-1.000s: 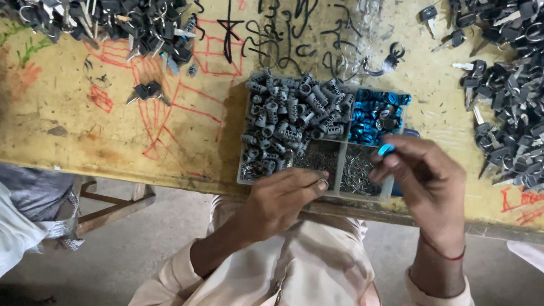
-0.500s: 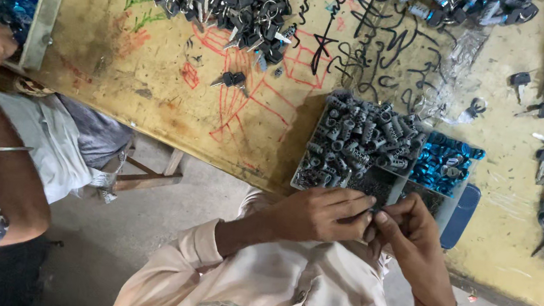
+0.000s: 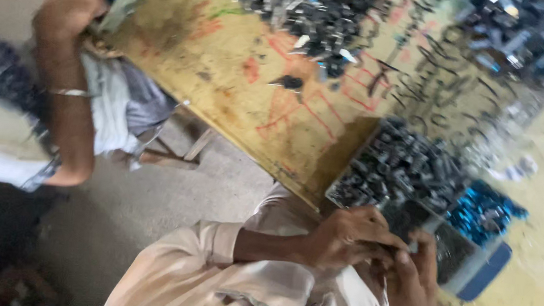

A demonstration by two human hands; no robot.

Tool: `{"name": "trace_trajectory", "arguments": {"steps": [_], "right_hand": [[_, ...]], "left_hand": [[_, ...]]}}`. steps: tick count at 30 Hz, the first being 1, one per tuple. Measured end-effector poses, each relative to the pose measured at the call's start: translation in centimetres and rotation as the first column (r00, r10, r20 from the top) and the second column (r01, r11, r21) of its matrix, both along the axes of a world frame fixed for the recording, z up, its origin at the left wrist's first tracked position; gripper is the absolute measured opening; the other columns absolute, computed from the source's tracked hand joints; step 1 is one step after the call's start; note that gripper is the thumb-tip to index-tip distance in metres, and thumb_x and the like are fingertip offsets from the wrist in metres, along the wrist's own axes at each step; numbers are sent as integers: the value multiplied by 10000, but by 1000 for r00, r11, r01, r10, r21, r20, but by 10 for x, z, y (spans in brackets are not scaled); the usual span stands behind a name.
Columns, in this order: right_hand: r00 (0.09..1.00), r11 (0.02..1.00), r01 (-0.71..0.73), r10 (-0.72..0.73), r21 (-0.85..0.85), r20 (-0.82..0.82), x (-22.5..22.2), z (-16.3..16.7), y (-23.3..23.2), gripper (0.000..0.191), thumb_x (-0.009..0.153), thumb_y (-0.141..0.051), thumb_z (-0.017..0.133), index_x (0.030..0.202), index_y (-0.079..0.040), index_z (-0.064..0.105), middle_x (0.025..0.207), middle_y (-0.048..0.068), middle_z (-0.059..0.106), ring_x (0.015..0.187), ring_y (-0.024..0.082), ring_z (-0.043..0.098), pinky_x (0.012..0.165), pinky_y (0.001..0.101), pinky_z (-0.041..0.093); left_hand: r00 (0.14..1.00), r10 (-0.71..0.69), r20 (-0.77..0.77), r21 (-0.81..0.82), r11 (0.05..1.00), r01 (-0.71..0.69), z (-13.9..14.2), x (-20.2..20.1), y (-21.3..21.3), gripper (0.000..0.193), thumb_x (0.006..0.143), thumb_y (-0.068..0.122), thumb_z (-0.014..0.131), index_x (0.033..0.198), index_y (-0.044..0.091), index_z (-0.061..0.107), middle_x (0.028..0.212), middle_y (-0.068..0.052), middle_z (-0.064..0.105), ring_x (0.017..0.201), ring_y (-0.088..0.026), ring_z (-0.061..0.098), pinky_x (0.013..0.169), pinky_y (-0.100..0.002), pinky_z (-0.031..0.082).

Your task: The person sits at a workbench assembling small metal components by hand. They repeatedly pick small metal parts from a compartment tray, press the parts together to join them, and set the finished assemblies on the table among piles of completed pieces.

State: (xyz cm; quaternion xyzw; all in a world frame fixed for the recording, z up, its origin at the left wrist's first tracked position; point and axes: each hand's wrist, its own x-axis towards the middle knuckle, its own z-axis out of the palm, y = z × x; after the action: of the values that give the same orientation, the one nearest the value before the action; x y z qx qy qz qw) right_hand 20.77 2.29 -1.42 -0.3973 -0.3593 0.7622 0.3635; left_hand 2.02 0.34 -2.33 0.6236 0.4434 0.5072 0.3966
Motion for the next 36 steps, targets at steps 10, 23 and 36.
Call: {"name": "trace_trajectory", "arguments": {"steps": [10, 23, 36], "right_hand": [[478, 949, 256, -290, -185, -829, -89, -52, 112, 278, 1010, -48, 591, 1272, 13, 524, 964, 231, 642, 786, 304, 611, 683, 416, 512], [652, 960, 208, -280, -188, -705, -80, -63, 154, 221, 1062, -73, 569, 1263, 8, 528, 968, 200, 631, 783, 265, 607, 684, 387, 514], [724, 935, 310, -350, -172, -595, -56, -59, 160, 173, 1113, -97, 547, 1253, 4, 532, 973, 170, 620, 781, 226, 603, 685, 357, 516]], "left_hand": [[985, -17, 174, 255, 966, -28, -55, 31, 56, 266, 973, 210, 722, 1231, 196, 658, 1082, 29, 661, 1032, -128, 617, 935, -247, 544], [972, -121, 203, 402, 915, 30, -93, 33, 84, 209, 1007, 269, 639, 978, 64, 615, 1025, -31, 624, 1030, -178, 603, 914, -312, 495], [956, -205, 208, 248, 957, 151, -97, 39, 81, 215, 984, 262, 670, 1081, 70, 658, 996, -34, 625, 948, -152, 619, 827, -266, 525]]}}
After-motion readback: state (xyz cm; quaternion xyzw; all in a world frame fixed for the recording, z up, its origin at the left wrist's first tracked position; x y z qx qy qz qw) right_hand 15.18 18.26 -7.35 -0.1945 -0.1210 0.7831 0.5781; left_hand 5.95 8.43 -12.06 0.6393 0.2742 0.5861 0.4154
